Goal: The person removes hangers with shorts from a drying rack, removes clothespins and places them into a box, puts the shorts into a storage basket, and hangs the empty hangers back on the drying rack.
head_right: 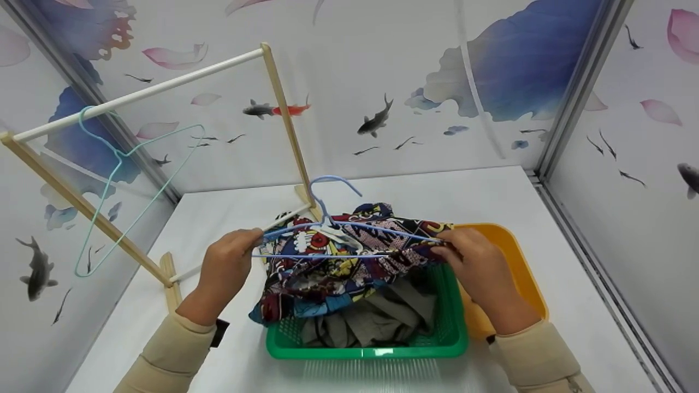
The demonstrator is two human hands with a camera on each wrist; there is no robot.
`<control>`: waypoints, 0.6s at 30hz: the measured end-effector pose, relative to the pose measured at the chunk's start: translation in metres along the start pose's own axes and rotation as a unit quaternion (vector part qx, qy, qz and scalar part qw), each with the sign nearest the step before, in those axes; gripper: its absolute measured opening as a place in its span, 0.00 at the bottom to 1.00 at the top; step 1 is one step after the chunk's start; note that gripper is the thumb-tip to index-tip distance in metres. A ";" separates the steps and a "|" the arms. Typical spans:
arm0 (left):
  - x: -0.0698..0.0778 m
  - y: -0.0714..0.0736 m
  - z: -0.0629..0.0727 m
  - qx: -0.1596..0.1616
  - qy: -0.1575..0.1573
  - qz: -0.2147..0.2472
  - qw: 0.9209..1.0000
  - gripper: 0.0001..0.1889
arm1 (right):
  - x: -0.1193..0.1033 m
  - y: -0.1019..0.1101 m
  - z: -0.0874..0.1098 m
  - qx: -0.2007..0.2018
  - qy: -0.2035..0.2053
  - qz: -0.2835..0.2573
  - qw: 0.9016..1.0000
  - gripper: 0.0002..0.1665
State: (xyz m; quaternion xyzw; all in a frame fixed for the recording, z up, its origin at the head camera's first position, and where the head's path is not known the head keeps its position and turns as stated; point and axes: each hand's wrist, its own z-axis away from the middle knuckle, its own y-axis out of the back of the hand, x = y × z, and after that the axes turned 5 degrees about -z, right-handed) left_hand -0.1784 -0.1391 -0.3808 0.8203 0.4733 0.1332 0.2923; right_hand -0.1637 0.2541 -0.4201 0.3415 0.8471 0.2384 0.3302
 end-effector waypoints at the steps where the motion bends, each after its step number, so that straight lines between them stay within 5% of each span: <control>1: -0.002 0.001 0.001 0.004 0.001 -0.002 1.000 0.11 | 0.000 0.000 0.000 0.000 0.003 0.000 1.000 0.18; 7: -0.011 0.003 0.003 0.028 0.001 -0.017 0.999 0.11 | 0.000 0.000 0.002 0.000 0.013 0.002 1.000 0.18; 18: -0.025 0.013 0.012 0.028 0.033 -0.024 0.999 0.09 | 0.001 0.001 0.005 -0.022 -0.026 0.002 0.999 0.17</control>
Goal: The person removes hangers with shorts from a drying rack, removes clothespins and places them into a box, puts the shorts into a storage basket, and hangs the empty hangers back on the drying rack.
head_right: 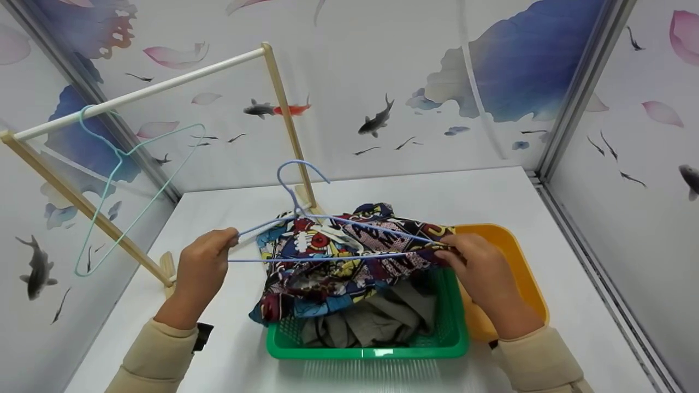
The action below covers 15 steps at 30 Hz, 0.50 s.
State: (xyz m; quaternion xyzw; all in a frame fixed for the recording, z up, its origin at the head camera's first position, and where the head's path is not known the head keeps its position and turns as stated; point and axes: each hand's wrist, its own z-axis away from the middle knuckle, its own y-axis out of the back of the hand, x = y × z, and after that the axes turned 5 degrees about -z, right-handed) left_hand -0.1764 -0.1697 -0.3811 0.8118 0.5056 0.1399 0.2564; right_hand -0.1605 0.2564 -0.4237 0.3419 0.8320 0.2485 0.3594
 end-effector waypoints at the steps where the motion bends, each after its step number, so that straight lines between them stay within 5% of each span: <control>1: -0.002 0.001 0.001 0.001 0.004 -0.001 1.000 0.09 | 0.001 0.000 0.000 0.000 0.000 0.000 1.000 0.17; 15: -0.018 0.019 0.008 -0.013 0.073 -0.014 0.997 0.05 | -0.001 -0.002 0.008 -0.009 -0.013 -0.023 1.000 0.15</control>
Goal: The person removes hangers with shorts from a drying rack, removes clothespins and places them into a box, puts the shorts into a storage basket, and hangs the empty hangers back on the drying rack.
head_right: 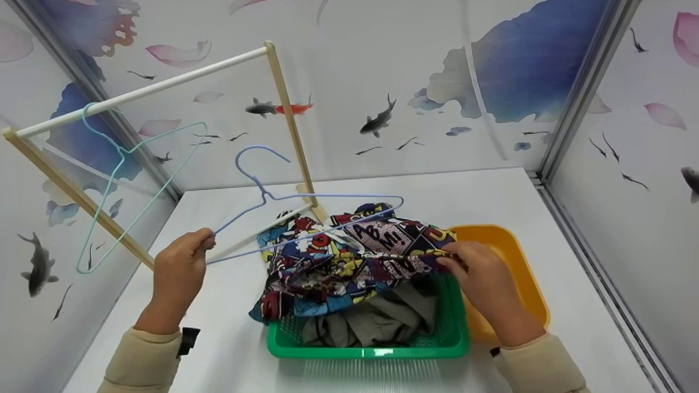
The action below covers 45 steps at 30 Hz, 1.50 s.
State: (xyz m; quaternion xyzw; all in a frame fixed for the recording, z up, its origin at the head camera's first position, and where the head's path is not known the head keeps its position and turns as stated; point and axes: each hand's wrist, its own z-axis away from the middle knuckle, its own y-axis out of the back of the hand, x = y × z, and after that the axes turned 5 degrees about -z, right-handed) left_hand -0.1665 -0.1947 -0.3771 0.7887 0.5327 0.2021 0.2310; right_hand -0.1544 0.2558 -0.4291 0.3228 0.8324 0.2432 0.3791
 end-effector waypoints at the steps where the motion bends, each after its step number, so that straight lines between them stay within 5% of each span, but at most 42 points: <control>1: -0.001 0.000 0.001 -0.003 0.004 0.001 1.000 0.05 | -0.001 0.000 0.000 0.000 0.003 -0.002 1.000 0.15; 23: -0.002 0.010 0.012 -0.053 0.095 0.034 0.993 0.04 | -0.010 -0.018 0.012 -0.106 -0.032 0.003 0.994 0.11; 35: -0.004 0.012 0.016 -0.080 0.140 0.063 0.985 0.05 | -0.008 -0.030 0.024 -0.195 -0.062 -0.007 0.979 0.09; 45: -0.004 0.011 0.018 -0.121 0.201 0.080 0.969 0.05 | -0.008 -0.041 0.035 -0.260 -0.107 -0.004 0.960 0.07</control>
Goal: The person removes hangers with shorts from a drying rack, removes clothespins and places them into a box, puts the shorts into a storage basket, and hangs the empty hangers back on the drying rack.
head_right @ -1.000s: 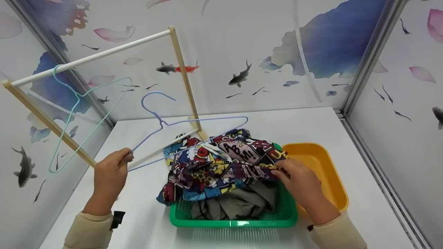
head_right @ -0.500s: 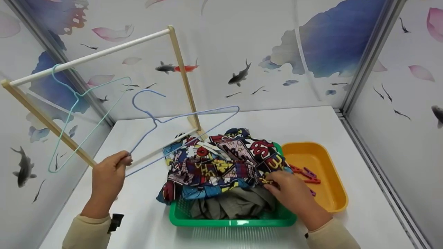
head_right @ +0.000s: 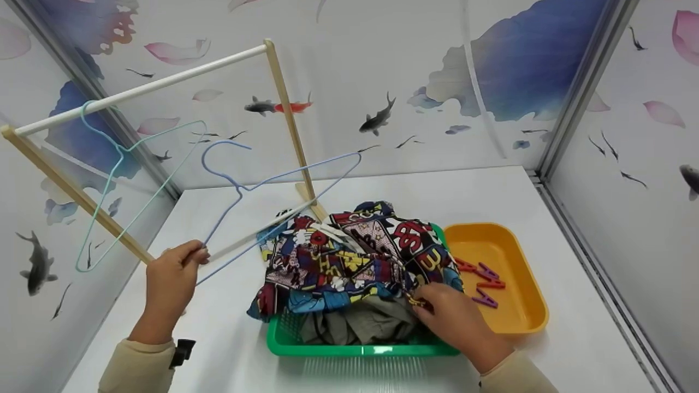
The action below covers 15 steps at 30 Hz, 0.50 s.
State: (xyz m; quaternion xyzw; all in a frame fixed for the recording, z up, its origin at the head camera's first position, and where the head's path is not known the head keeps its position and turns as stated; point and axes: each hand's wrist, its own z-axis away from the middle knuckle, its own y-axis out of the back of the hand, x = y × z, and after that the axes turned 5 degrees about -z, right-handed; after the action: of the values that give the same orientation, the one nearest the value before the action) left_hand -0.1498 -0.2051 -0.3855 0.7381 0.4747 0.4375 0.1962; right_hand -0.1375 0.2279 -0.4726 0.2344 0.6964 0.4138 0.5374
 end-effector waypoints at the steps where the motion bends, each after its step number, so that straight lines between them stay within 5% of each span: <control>1: 0.000 -0.001 0.000 -0.003 0.003 0.003 1.000 0.05 | 0.000 -0.001 0.000 -0.005 -0.002 0.001 1.000 0.07; 15: -0.004 -0.008 0.002 -0.041 0.052 0.043 0.997 0.05 | 0.006 -0.005 0.007 -0.020 0.017 -0.010 1.000 0.02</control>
State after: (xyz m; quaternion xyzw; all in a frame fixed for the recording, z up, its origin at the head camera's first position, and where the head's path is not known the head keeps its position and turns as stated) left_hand -0.1536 -0.2040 -0.3938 0.7255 0.4337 0.5024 0.1819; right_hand -0.1323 0.2320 -0.4811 0.2097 0.6992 0.4265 0.5342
